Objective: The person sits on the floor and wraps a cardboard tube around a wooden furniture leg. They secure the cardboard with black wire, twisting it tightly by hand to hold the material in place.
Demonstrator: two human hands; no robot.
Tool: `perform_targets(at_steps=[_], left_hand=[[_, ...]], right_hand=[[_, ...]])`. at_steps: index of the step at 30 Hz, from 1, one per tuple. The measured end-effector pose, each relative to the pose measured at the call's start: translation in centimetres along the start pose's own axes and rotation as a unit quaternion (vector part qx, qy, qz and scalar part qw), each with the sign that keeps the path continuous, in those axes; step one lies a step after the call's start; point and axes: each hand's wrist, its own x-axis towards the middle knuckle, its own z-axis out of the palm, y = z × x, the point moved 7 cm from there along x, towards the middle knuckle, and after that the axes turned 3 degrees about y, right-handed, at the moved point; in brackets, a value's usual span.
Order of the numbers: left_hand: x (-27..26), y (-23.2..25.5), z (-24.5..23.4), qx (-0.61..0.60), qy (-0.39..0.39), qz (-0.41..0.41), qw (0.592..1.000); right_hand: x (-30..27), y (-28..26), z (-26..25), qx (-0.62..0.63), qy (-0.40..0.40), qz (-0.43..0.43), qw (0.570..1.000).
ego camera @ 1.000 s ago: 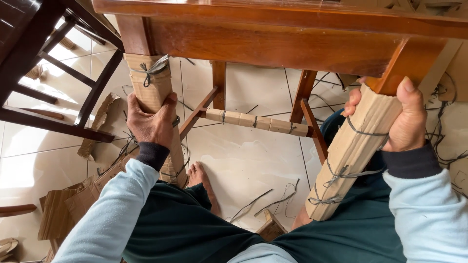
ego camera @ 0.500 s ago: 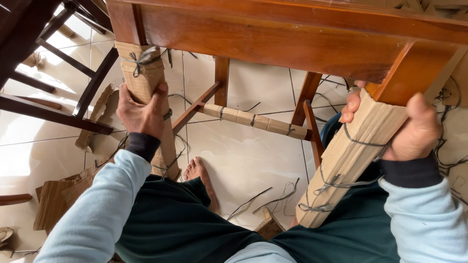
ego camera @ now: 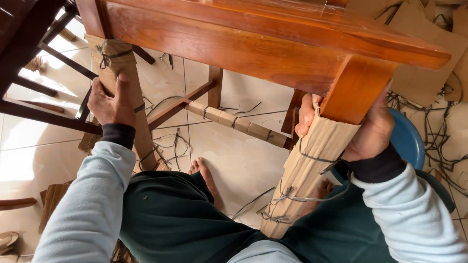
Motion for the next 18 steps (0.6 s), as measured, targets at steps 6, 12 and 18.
perform_targets(at_steps=[6,12,18], left_hand=[[1.2,-2.2,-0.1,0.049,0.003,0.002,0.999],[2.1,-4.5,0.5,0.008,-0.018,-0.018,1.000],[3.5,-8.6,1.0,0.059,-0.015,-0.069,0.996]], right_hand=[[0.4,0.0,2.0,-0.034,0.085,0.052,0.994],[2.8,-0.3,6.6,-0.109,0.108,0.002,0.988],[4.7,1.4,7.9,-0.076,0.169,-0.156,0.970]])
